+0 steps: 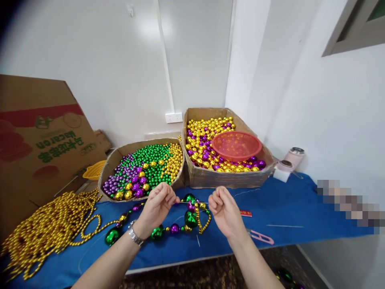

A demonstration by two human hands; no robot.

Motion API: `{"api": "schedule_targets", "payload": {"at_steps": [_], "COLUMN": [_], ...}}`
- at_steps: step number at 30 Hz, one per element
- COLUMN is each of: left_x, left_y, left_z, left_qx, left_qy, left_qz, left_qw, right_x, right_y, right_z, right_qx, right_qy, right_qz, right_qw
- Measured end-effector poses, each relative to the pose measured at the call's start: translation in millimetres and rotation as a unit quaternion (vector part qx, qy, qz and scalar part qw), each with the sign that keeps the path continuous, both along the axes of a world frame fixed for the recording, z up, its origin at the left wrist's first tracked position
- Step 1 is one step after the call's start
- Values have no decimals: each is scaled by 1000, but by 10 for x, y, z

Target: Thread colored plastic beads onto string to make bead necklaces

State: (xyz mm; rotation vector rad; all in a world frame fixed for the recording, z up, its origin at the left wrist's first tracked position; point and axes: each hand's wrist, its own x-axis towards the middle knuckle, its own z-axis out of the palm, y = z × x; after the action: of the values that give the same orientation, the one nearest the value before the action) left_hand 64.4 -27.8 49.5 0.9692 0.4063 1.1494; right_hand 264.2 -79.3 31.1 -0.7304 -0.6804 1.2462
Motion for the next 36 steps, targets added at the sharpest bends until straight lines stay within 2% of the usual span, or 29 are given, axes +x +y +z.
{"api": "schedule_targets", "payload": {"at_steps": [4, 6, 8, 11, 13, 14, 16, 19, 23, 26, 29, 32, 34, 36], "left_x": [-106, -125, -110, -53, -14, 3, 34, 73, 100, 86, 43, -14, -54, -94], "left_y": [15, 28, 50, 100, 139, 159, 196, 236, 262, 287, 315, 316, 290, 247], "left_z": [-148, -115, 22, 350, 572, 669, 830, 1015, 1261, 1497, 1791, 2147, 2405, 2662], "left_qx": [-35, -37, -15, 38, 64, 74, 97, 137, 169, 188, 209, 201, 191, 208], "left_qy": [5, 15, 21, 24, 24, 26, 31, 38, 48, 61, 75, 83, 85, 88], "left_qz": [10, 12, 10, 0, 1, 3, 1, -9, -7, -3, 15, 66, 105, 130], "left_qw": [999, 999, 1000, 999, 998, 997, 995, 990, 984, 980, 975, 974, 972, 965], "right_x": [-54, -62, -41, 32, 84, 104, 126, 109, 62, 60, 83, 80, 39, -30], "right_y": [-81, -83, -51, 32, 86, 107, 139, 175, 259, 365, 472, 540, 557, 562], "right_z": [-35, 4, 105, 328, 472, 536, 646, 793, 983, 1164, 1450, 1851, 2146, 2430], "right_qx": [-7, -7, 4, 44, 66, 72, 83, 123, 210, 260, 315, 369, 381, 381], "right_qy": [-38, -48, -52, -100, -195, -264, -423, -621, -772, -842, -851, -841, -844, -846], "right_qz": [-8, -16, -27, -58, -82, -95, -113, -103, -58, -62, -126, -198, -246, -277], "right_qw": [999, 999, 998, 992, 975, 957, 895, 767, 596, 469, 402, 341, 287, 251]}}
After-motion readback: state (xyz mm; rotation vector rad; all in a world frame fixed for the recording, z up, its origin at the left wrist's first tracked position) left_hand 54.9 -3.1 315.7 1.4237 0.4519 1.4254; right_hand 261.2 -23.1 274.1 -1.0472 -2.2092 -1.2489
